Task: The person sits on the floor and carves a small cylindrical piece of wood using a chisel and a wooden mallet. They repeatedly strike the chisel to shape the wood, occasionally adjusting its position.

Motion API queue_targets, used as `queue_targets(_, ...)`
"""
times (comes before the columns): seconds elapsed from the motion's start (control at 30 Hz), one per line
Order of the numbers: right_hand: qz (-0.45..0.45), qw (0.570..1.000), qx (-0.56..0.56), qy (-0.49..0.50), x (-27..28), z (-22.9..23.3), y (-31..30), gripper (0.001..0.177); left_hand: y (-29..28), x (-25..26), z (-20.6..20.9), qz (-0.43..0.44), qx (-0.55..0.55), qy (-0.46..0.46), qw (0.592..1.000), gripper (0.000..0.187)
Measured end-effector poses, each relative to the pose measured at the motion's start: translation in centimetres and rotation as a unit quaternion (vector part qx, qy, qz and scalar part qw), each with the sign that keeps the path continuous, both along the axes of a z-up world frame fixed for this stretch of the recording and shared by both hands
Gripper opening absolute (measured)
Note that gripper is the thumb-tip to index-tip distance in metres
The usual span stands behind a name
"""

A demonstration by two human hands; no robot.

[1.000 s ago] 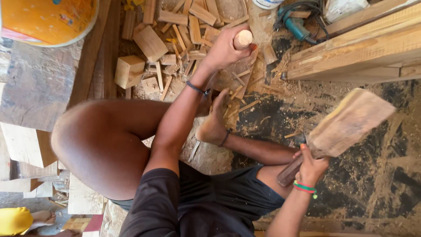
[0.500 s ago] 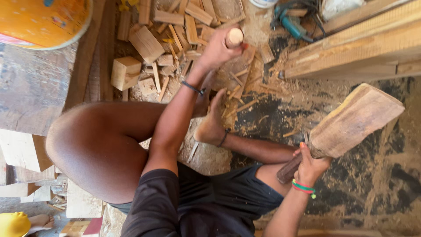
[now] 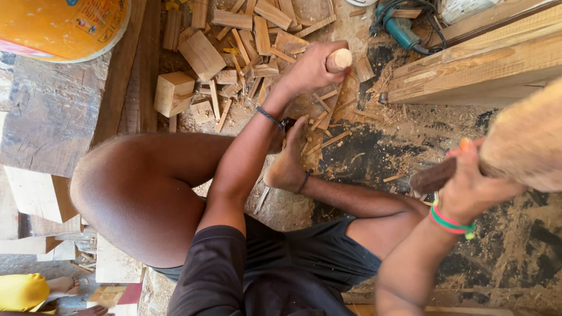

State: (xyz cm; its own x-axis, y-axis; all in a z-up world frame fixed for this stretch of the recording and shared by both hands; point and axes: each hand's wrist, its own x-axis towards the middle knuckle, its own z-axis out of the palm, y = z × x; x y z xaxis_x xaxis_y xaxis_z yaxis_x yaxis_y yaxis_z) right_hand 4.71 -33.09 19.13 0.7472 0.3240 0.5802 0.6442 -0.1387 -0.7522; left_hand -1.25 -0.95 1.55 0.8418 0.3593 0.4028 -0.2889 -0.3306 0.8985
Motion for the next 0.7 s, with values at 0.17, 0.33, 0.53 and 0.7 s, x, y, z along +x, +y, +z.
queue_targets(0.17,-0.003,0.893,-0.375,-0.248,-1.1,0.8,4.7,0.096,0.3,-0.4,-0.7,0.007,-0.016,-0.015,1.0,0.031)
queue_targets(0.33,0.017,0.865,-0.484,-0.134,-0.8,-1.6,6.6,0.113,0.0,-1.9,-2.7,0.137,0.102,-0.126,0.977,0.055)
queue_targets(0.53,-0.011,0.911,-0.399,-0.099,-0.7,-4.5,4.3,0.11,-0.1,-0.5,-5.7,0.01,-0.177,0.163,0.971,0.015)
queue_targets(0.7,-0.09,0.914,-0.392,-0.054,-0.3,-5.4,2.1,0.115,-2.1,0.8,-8.8,-0.035,-0.104,0.137,0.984,0.024)
